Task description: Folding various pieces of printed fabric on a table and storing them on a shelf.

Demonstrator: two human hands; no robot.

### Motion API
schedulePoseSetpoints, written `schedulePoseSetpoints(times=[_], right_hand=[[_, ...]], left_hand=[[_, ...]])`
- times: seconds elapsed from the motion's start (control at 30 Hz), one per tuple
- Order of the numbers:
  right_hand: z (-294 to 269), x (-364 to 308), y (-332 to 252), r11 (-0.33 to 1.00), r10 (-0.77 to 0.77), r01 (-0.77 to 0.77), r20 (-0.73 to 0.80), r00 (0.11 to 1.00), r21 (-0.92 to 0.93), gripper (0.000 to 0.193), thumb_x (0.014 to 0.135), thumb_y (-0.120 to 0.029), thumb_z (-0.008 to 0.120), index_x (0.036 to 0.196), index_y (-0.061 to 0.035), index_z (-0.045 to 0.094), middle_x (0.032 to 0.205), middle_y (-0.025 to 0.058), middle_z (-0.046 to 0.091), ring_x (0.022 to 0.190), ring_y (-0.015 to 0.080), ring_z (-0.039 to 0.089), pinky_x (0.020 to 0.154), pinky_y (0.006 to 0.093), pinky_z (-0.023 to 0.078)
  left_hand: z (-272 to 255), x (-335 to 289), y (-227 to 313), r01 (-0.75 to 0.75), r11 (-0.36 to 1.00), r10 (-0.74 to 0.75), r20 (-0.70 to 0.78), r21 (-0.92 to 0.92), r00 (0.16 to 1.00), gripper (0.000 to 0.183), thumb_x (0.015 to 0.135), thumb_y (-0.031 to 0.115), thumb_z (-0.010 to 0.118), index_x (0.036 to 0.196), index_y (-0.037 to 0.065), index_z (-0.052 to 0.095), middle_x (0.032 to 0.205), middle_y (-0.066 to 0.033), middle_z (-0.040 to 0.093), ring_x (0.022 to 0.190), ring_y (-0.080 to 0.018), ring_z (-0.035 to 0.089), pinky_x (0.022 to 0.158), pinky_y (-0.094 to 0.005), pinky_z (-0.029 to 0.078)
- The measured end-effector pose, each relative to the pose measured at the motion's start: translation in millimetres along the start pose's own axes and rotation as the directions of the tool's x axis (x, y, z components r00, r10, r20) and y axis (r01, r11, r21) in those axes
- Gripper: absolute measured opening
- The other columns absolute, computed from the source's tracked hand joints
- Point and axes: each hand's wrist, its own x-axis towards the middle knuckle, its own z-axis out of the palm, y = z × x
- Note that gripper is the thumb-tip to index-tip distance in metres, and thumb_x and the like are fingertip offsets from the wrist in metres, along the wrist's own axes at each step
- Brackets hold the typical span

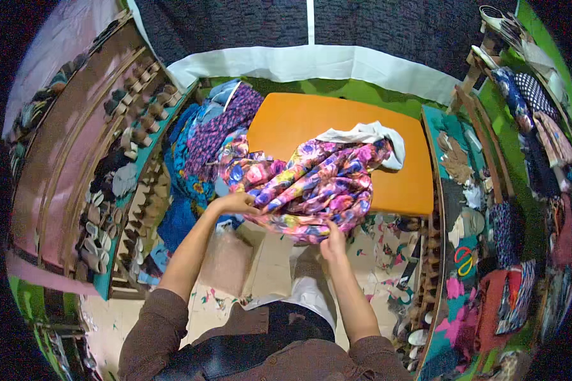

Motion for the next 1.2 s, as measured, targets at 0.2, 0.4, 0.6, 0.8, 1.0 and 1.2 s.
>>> schedulePoseSetpoints(times=[0.2,0.4,0.6,0.8,1.0,1.2], right_hand=[[-55.4,-65.7,-10.9,0.999,-0.029,0.024,0.138,0.99,0.034,0.022,0.084,-0.011,0.051,0.104,-0.0015,0.053,0.096,0.0068,0.06,0.083,0.0198,0.059,0.075,0.0343,0.046],[-65.5,-145.2,-38.4,0.739,-0.194,0.238,0.139,0.971,-0.631,0.039,0.072,-0.014,0.066,0.107,-0.0034,0.053,0.096,0.0025,0.059,0.084,0.0148,0.056,0.072,0.0289,0.043],[-126.9,-173.4,-157.7,0.562,-0.429,0.294,0.032,0.903,-0.773,0.024,0.075,-0.009,0.061,0.097,-0.0039,0.056,0.081,0.0034,0.059,0.065,0.0145,0.056,0.057,0.0277,0.045],[-172.1,-201.4,-292.3,0.543,-0.827,0.678,-0.173,0.536,-0.495,0.005,0.08,-0.009,0.056,0.085,-0.0078,0.054,0.068,-0.0001,0.053,0.052,0.0084,0.05,0.041,0.0229,0.038],[-174.8,-200.0,-275.0,0.387,-0.767,0.465,0.003,0.642,-0.796,0.022,0.078,-0.017,0.061,0.096,-0.0041,0.057,0.076,0.0008,0.056,0.066,0.0075,0.049,0.057,0.0252,0.039],[-174.9,-169.3,-212.5,0.18,-0.383,0.291,0.206,0.901,-0.939,0.021,0.074,-0.016,0.06,0.091,-0.0026,0.06,0.075,-0.002,0.057,0.069,0.0092,0.05,0.062,0.026,0.04]], left_hand=[[102.4,-67.6,42.2,-0.089,0.903,0.209,0.249,-0.421,0.946,0.03,0.08,0.027,0.063,0.098,0.003,0.061,0.092,-0.004,0.062,0.081,-0.011,0.055,0.073,-0.027,0.045],[151.2,-97.5,104.6,-0.179,0.812,0.232,0.026,-0.556,0.972,0.032,0.085,0.023,0.056,0.109,0.002,0.057,0.097,-0.0017,0.06,0.088,-0.0096,0.053,0.08,-0.0269,0.043],[153.5,-87.0,125.1,-0.328,0.126,0.065,-0.322,-0.936,0.945,0.029,0.083,0.014,0.055,0.11,0.003,0.051,0.096,-0.0054,0.06,0.091,-0.0168,0.057,0.085,-0.0313,0.042],[171.6,-92.6,192.1,-0.361,0.286,0.159,-0.327,-0.888,0.931,0.025,0.085,0.021,0.055,0.104,0.004,0.055,0.091,-0.0017,0.059,0.085,-0.012,0.055,0.078,-0.028,0.043],[216.2,-109.1,195.7,-0.2,0.697,0.204,-0.077,-0.688,0.976,0.033,0.086,0.023,0.055,0.112,0.004,0.054,0.099,-0.0006,0.058,0.087,-0.0097,0.052,0.079,-0.0254,0.041],[144.0,-130.2,113.3,-0.277,0.649,-0.173,-0.491,-0.709,0.854,0.028,0.083,0.021,0.055,0.106,0.005,0.057,0.089,-0.0007,0.06,0.077,-0.0107,0.053,0.07,-0.0258,0.043]])
